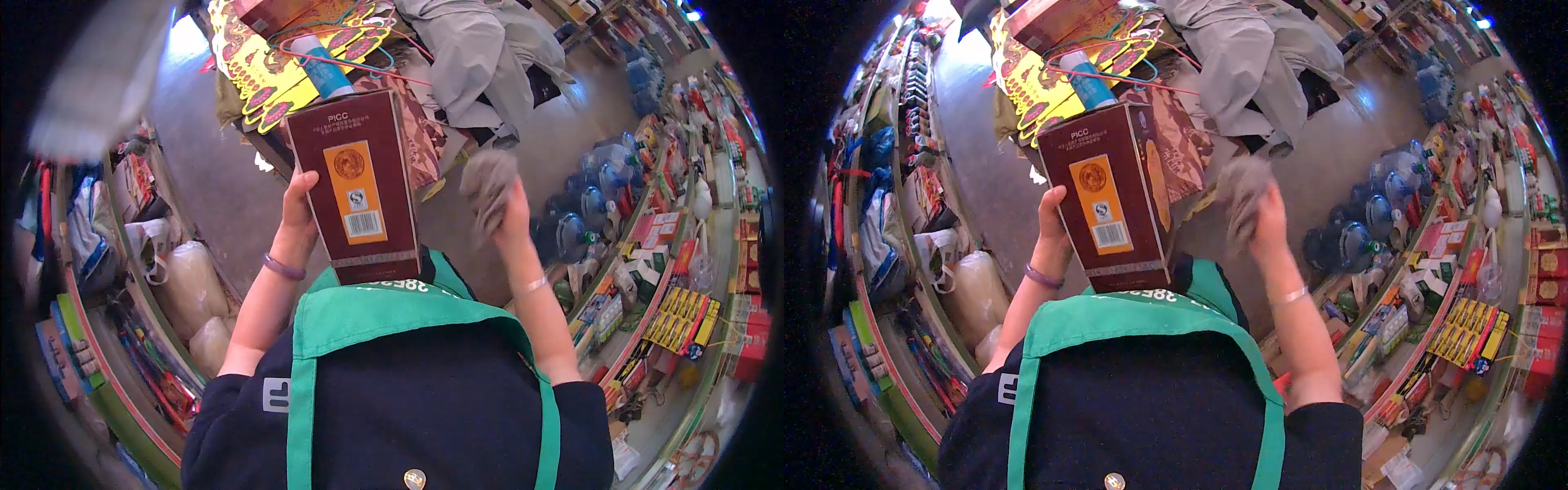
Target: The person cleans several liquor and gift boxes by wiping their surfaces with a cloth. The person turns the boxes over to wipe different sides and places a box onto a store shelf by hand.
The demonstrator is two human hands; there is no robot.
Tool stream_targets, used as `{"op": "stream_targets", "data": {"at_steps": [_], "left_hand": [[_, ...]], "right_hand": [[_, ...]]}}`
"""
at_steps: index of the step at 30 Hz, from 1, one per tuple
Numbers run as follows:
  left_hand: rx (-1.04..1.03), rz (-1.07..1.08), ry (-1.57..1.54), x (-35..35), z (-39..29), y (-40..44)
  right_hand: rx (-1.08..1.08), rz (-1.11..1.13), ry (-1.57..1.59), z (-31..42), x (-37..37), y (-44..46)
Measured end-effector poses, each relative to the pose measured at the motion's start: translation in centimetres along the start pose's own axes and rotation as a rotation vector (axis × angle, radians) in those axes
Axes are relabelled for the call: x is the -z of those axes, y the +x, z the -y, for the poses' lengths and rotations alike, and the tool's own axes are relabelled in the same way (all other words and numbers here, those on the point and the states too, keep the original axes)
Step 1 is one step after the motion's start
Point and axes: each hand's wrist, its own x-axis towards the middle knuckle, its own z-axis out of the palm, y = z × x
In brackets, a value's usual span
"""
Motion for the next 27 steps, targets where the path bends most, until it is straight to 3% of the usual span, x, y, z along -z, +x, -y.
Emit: {"op": "stream_targets", "data": {"at_steps": [2, 6, 9, 10, 11, 13, 15, 18, 23, 27], "left_hand": [[0.017, 0.028, 0.095, -1.2, 0.2, -0.1], [0.12, 0.137, -0.003, -0.4, 1.3, 0.3], [0.107, 0.15, 0.0, -0.7, 1.5, 0.0], [0.104, 0.155, -0.024, -0.7, 1.7, -0.1], [0.099, 0.16, -0.048, -0.6, 1.8, -0.1], [0.098, 0.141, -0.02, -0.7, 1.5, -0.7], [0.085, 0.117, 0.004, -0.6, 1.2, -1.0], [0.073, 0.104, 0.023, -0.8, 1.0, -1.2], [0.102, 0.167, 0.012, -0.7, 2.1, -0.3], [0.046, 0.068, -0.009, -3.4, 2.2, -1.2]], "right_hand": [[-0.149, -0.168, 0.241, 2.3, -4.6, 2.3], [-0.164, 0.066, 0.06, 3.0, -12.7, 7.5], [-0.411, -0.11, 1.381, -3.5, -4.0, 12.6], [-0.408, -0.107, 1.384, -4.5, -3.3, 12.6], [-0.384, -0.073, 1.186, -5.0, -3.6, 11.8], [-0.263, 0.023, 0.466, -5.7, -5.8, 9.1], [-0.196, 0.05, 0.175, -7.1, -6.8, 6.9], [-0.153, 0.1, 0.048, -6.0, -7.8, 6.1], [-0.135, 0.217, 0.063, 0.8, -11.0, 12.9], [-0.159, 0.155, 0.039, -2.8, -8.3, 11.1]]}}
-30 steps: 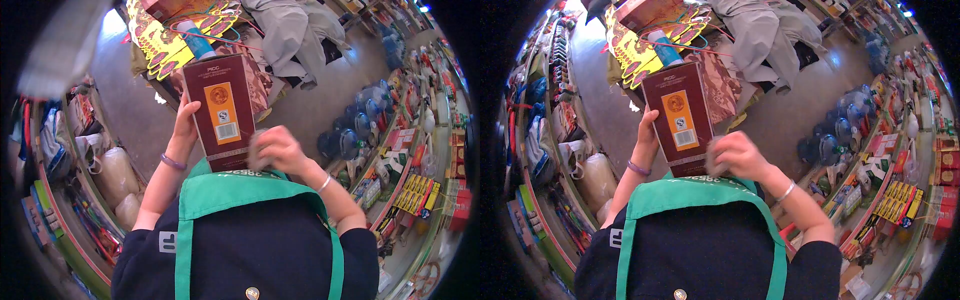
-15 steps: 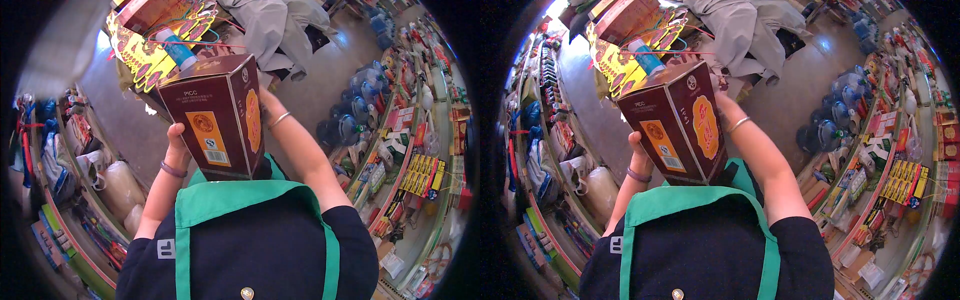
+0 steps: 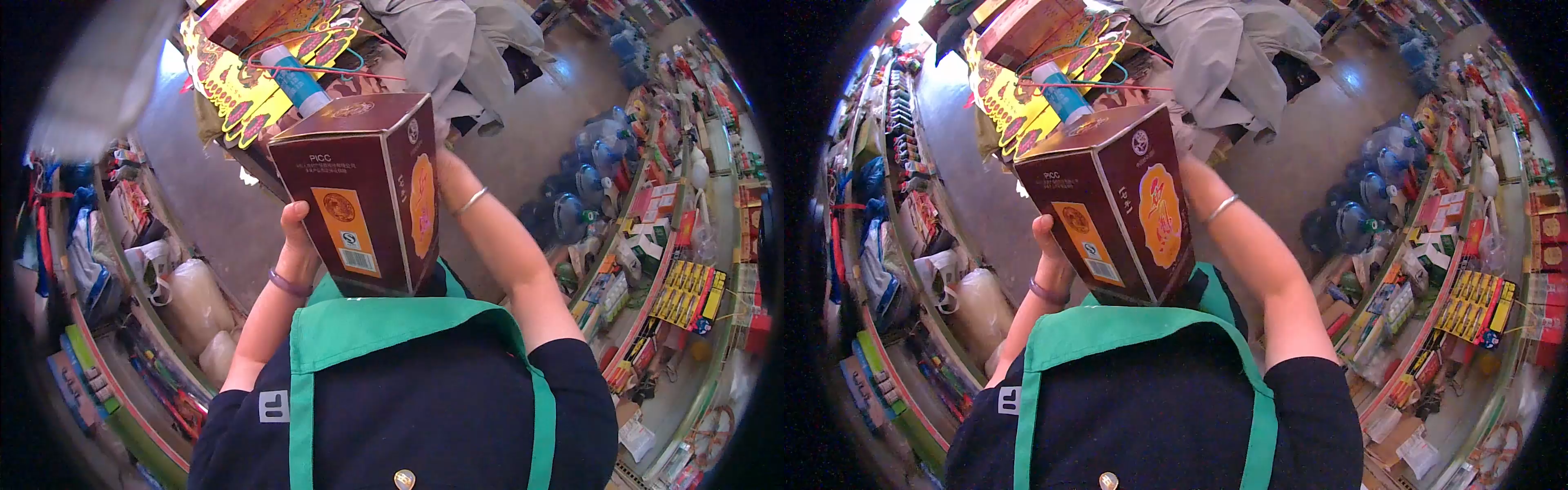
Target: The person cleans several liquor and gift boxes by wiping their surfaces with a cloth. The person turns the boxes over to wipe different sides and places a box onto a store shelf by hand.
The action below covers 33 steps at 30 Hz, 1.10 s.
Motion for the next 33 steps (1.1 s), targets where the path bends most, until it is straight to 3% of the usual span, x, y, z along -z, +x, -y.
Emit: {"op": "stream_targets", "data": {"at_steps": [4, 11, 16, 20, 26, 33], "left_hand": [[0.051, -0.013, -0.022, 2.4, 0.2, 0.0], [0.04, 0.041, -0.021, 1.5, 0.4, 0.1], [-0.02, -0.051, -0.028, 1.7, 0.5, -0.4], [-0.007, -0.05, 0.011, 3.6, 0.1, -1.0], [-0.013, -0.122, 0.117, 4.5, 0.2, -0.4], [0.038, -0.067, 0.167, 2.1, 0.0, 0.4]], "right_hand": [[0.014, -0.052, -0.082, -5.0, 0.9, -4.2], [-0.018, 0.087, -0.008, 2.6, -2.4, 0.9], [-0.017, -0.027, -0.042, -2.9, 0.8, -1.2], [0.046, -0.108, -0.284, -5.8, 1.2, -3.8], [0.174, -0.076, -1.05, -6.0, 1.3, -10.7], [0.362, -0.078, -1.218, -1.1, 1.7, -5.7]]}}
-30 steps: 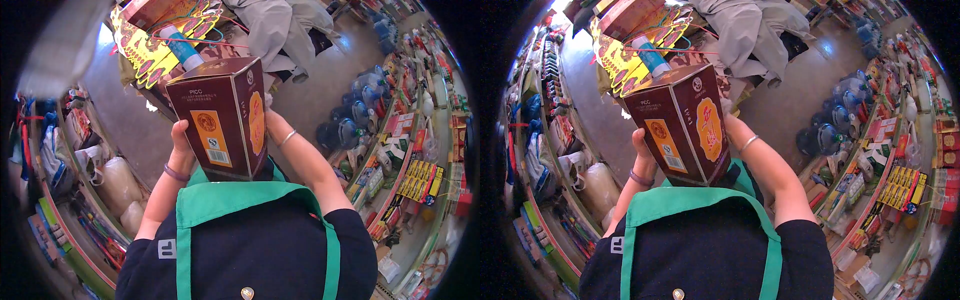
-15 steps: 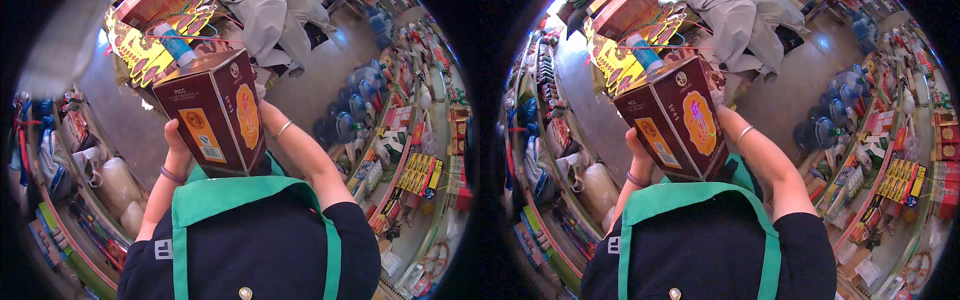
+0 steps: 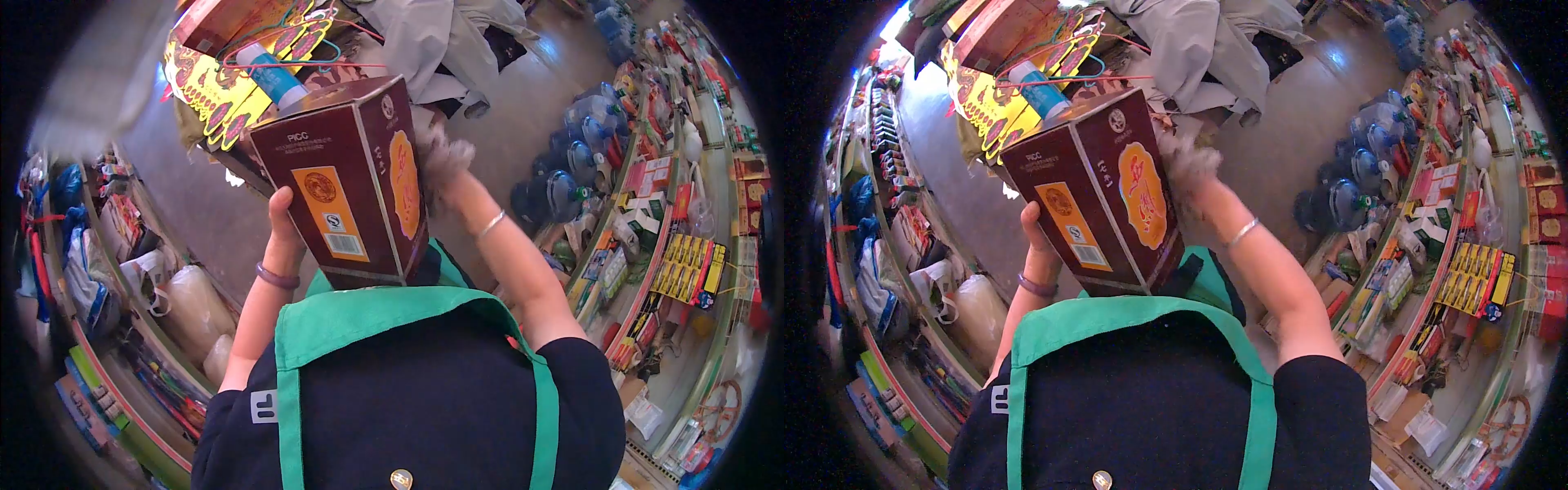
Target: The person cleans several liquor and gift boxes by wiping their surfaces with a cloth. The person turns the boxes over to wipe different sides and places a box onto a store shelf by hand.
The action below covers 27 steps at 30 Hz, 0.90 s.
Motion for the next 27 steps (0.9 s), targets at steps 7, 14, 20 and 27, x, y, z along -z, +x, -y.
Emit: {"op": "stream_targets", "data": {"at_steps": [7, 14, 20, 27], "left_hand": [[-0.023, 0.016, -0.038, 1.0, 1.0, 0.3], [-0.038, -0.017, -0.06, 1.3, 0.9, -0.3], [0.003, 0.065, -0.2, 2.1, 1.7, 0.5], [-0.039, 0.035, -0.131, 0.6, 0.1, -0.1]], "right_hand": [[-0.029, -0.108, 0.075, -0.6, -0.2, 5.7], [-0.238, 0.012, 0.156, -2.5, -6.1, -3.8], [-0.322, 0.066, 0.213, -3.0, -6.8, -4.5], [-0.325, 0.277, -0.064, -2.2, -4.6, -8.2]]}}
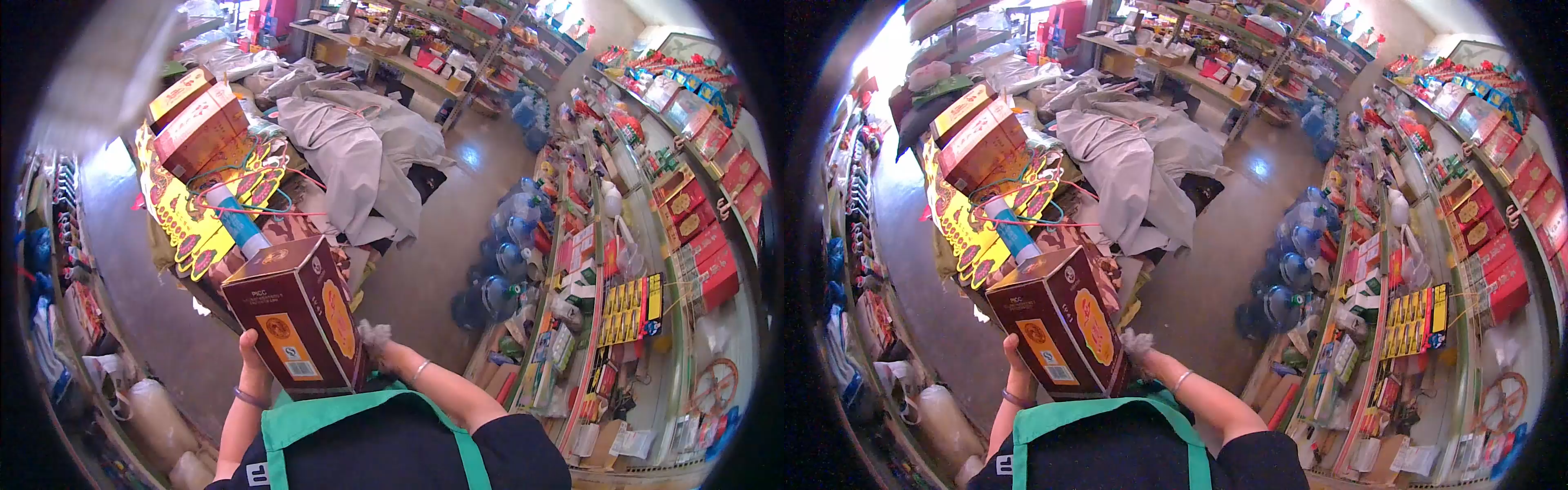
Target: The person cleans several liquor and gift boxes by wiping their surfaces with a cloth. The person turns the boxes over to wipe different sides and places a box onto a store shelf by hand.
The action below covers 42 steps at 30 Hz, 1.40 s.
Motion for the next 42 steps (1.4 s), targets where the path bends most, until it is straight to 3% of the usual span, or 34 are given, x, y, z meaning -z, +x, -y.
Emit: {"op": "stream_targets", "data": {"at_steps": [5, 7, 9, 10, 11, 12, 15, 20, 24, 27, 30, 33, 34, 37, 42], "left_hand": [[0.059, 0.021, -0.001, -0.2, 0.3, 0.7], [0.061, 0.023, 0.047, -1.7, 0.2, 0.9], [0.101, 0.05, 0.012, -2.0, 0.1, 1.1], [0.099, 0.061, 0.01, -1.6, 0.3, 1.3], [0.099, 0.07, 0.009, -1.1, 0.4, 1.3], [0.087, 0.064, -0.012, -0.9, 0.4, 1.1], [0.057, 0.047, -0.054, -0.5, 0.3, 0.6], [0.017, 0.031, -0.034, 1.1, -0.3, -0.4], [0.008, 0.035, -0.043, 0.9, -0.6, 0.3], [0.004, 0.02, -0.029, 0.1, -0.7, 0.5], [0.003, 0.038, -0.01, 0.4, -0.2, 1.4], [-0.051, 0.074, 0.063, -0.9, -0.8, 1.2], [-0.08, 0.062, 0.07, -1.4, -1.1, 1.0], [-0.168, 0.02, 0.105, -2.9, -1.8, 0.5], [-0.28, -0.065, 0.236, -4.4, -2.4, 0.4]], "right_hand": [[0.079, 0.118, -1.036, 3.2, 8.3, 3.2], [0.125, -0.08, -0.92, 12.3, 13.0, 3.9], [0.687, -0.647, -0.956, 1.5, 11.7, 10.6], [0.656, -0.54, -0.463, -0.2, 10.6, 13.6], [0.489, -0.431, -0.133, 0.2, 9.6, 14.1], [0.276, -0.34, 0.051, 1.5, 8.4, 12.9], [0.131, -0.231, 0.146, 1.5, 4.3, 8.4], [0.034, -0.12, 0.061, 1.1, 0.5, 1.1], [0.05, -0.073, -0.25, 3.3, 2.2, -1.0], [0.159, -0.167, -0.847, 6.6, 5.1, -0.2], [0.433, -0.398, -1.013, 8.6, 7.0, 1.7], [0.197, -0.198, 0.937, 9.6, 5.4, -0.1], [0.255, -0.298, 0.622, 9.4, 4.7, -0.3], [0.461, -0.484, 0.065, 12.4, 3.9, -1.4], [0.255, -0.406, 0.237, 12.5, 3.9, 0.5]]}}
